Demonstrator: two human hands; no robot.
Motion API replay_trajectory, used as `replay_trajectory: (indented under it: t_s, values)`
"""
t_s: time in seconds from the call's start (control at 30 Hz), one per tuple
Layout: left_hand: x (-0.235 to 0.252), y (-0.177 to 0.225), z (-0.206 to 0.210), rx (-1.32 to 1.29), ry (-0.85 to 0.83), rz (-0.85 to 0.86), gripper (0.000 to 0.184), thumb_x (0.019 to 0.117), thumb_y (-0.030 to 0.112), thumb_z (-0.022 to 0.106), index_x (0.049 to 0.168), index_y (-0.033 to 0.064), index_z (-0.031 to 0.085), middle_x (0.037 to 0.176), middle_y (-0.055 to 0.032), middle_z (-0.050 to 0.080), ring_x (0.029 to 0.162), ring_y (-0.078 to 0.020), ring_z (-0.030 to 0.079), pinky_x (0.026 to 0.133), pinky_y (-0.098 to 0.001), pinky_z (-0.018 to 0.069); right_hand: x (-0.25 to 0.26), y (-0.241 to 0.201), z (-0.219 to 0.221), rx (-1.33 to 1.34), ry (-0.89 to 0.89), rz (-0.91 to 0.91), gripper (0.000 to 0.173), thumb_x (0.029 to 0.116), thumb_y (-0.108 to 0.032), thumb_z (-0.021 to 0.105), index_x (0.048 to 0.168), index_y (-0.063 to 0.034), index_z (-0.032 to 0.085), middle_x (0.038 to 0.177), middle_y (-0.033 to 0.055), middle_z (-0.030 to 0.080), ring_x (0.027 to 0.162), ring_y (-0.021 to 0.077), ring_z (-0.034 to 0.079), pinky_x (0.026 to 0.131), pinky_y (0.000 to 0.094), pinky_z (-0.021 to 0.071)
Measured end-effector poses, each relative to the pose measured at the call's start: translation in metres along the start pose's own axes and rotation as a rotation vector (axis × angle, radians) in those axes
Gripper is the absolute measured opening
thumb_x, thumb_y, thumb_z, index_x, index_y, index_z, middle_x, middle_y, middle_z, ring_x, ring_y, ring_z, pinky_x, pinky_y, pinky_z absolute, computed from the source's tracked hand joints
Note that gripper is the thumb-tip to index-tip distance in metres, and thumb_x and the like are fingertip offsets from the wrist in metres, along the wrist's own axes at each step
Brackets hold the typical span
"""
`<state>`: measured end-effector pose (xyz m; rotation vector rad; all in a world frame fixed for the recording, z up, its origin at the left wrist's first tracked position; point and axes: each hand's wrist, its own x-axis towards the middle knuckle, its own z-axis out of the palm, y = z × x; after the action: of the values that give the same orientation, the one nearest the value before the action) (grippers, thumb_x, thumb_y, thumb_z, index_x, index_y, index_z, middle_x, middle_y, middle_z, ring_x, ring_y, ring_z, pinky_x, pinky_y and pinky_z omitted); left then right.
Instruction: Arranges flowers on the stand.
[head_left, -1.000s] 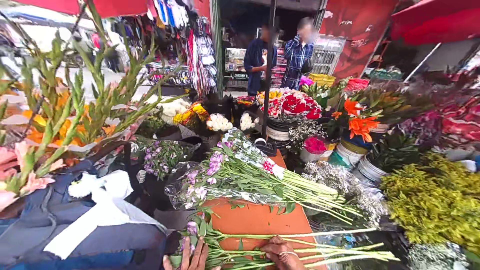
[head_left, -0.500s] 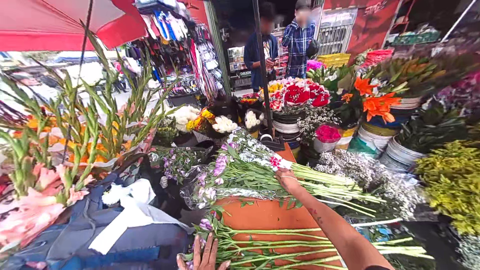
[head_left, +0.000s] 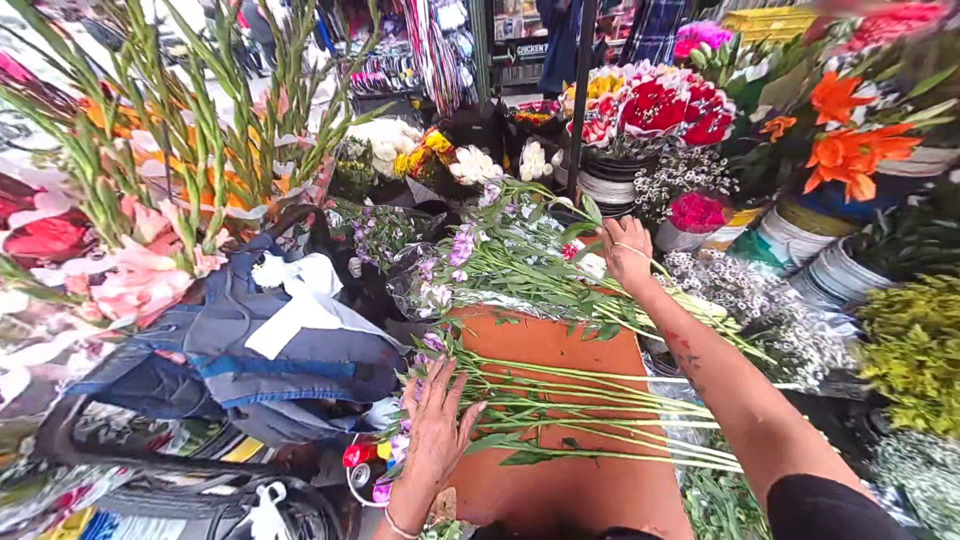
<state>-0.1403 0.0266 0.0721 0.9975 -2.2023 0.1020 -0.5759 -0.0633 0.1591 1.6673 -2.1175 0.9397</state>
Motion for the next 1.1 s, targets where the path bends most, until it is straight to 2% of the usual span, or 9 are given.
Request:
replay_trajectory:
  t_s: [0.13, 0.2, 0.27, 0.37, 0.5, 0.57, 0.87, 0.97, 1.1]
  values:
    - [0.02, 0.023, -0.008, -0.2, 0.085, -0.061, 0.047, 0.1035, 0.042, 0.052, 0.121, 0.0039, 0.073, 0.127, -0.018, 0.068, 0.112, -0.0312, 0.065, 0.094, -0.0486, 0.0494, 0.006, -0.026, -0.044, -0.002, 0.208, -0.114, 0.028, 0.1055, -0.021, 0.054, 0.115, 0.0027, 0.067, 0.107, 0.0291, 0.064, 0.093, 0.0479, 0.066, 0.076, 0.0611, 0.0526]
    - [0.042, 0.04, -0.018, -0.411, 0.097, -0.151, 0.046, 0.1047, 0.036, 0.053, 0.129, 0.0, 0.069, 0.123, -0.0169, 0.069, 0.093, -0.015, 0.068, 0.083, -0.0291, 0.0569, -0.007, -0.053, -0.075, 0.009, 0.207, -0.192, 0.026, 0.1048, -0.019, 0.055, 0.118, 0.0006, 0.067, 0.102, 0.0272, 0.065, 0.078, 0.0446, 0.069, 0.062, 0.0574, 0.0552]
    - [0.069, 0.059, -0.027, -0.797, 0.118, -0.233, 0.047, 0.1073, 0.03, 0.049, 0.138, -0.0048, 0.058, 0.124, -0.0106, 0.067, 0.076, -0.0011, 0.06, 0.067, -0.0166, 0.0518, -0.035, -0.087, -0.106, 0.033, 0.206, -0.274, 0.026, 0.104, -0.019, 0.057, 0.119, -0.0018, 0.069, 0.095, 0.0235, 0.067, 0.071, 0.0396, 0.069, 0.058, 0.053, 0.056]
    - [0.109, 0.094, -0.046, -1.434, 0.146, -0.291, 0.047, 0.1111, 0.023, 0.039, 0.149, -0.0052, 0.039, 0.137, -0.0057, 0.064, 0.076, -0.0011, 0.064, 0.067, -0.0176, 0.053, -0.096, -0.134, -0.145, 0.001, 0.216, -0.397, 0.024, 0.1041, -0.021, 0.056, 0.103, -0.0017, 0.07, 0.08, 0.0185, 0.066, 0.062, 0.0344, 0.068, 0.05, 0.0464, 0.0542]
    - [0.116, 0.142, -0.055, -1.708, 0.167, -0.362, 0.031, 0.1109, 0.017, 0.038, 0.118, 0.0047, 0.065, 0.095, -0.0007, 0.074, 0.068, -0.0042, 0.066, 0.061, -0.0173, 0.0564, -0.194, -0.149, -0.169, -0.048, 0.107, -0.337, 0.041, 0.1051, -0.039, 0.05, 0.087, -0.0055, 0.065, 0.067, 0.0098, 0.061, 0.054, 0.027, 0.064, 0.042, 0.0401, 0.0502]
    - [0.096, 0.161, -0.047, -1.723, 0.09, -0.35, 0.029, 0.1091, 0.017, 0.045, 0.103, 0.0107, 0.072, 0.093, -0.0012, 0.076, 0.069, -0.0046, 0.069, 0.062, -0.0167, 0.0576, -0.24, -0.125, -0.167, -0.078, 0.072, -0.216, 0.043, 0.1048, -0.041, 0.048, 0.084, -0.0063, 0.063, 0.064, 0.0082, 0.06, 0.051, 0.0254, 0.064, 0.041, 0.0399, 0.0505]
    - [0.077, 0.183, -0.024, -1.626, -0.007, -0.507, 0.036, 0.1095, 0.007, 0.035, 0.096, 0.0065, 0.068, 0.088, -0.002, 0.076, 0.062, -0.005, 0.069, 0.056, -0.0164, 0.0569, -0.531, 0.056, -0.196, -0.191, -0.21, 0.177, 0.021, 0.094, -0.016, 0.056, 0.086, 0.0018, 0.065, 0.076, 0.0185, 0.068, 0.07, 0.0369, 0.071, 0.067, 0.0531, 0.0576]
    - [0.073, 0.193, -0.02, -1.641, -0.064, -0.473, 0.033, 0.1092, 0.007, 0.037, 0.097, 0.0065, 0.068, 0.089, -0.0031, 0.077, 0.065, -0.0061, 0.07, 0.058, -0.0179, 0.0578, -0.568, 0.082, -0.23, -0.158, -0.487, 0.462, 0.015, 0.0981, -0.005, 0.061, 0.105, 0.0074, 0.066, 0.096, 0.0286, 0.07, 0.091, 0.0478, 0.071, 0.084, 0.0636, 0.0536]
    - [0.075, 0.186, -0.024, -1.665, 0.03, -0.439, 0.031, 0.1104, 0.01, 0.036, 0.097, 0.008, 0.064, 0.089, -0.003, 0.075, 0.067, -0.0085, 0.069, 0.061, -0.021, 0.0588, -0.58, 0.122, -0.257, -0.26, -0.571, 0.599, 0.022, 0.1015, -0.005, 0.054, 0.114, 0.0114, 0.062, 0.105, 0.0364, 0.067, 0.099, 0.0573, 0.066, 0.084, 0.0711, 0.05]
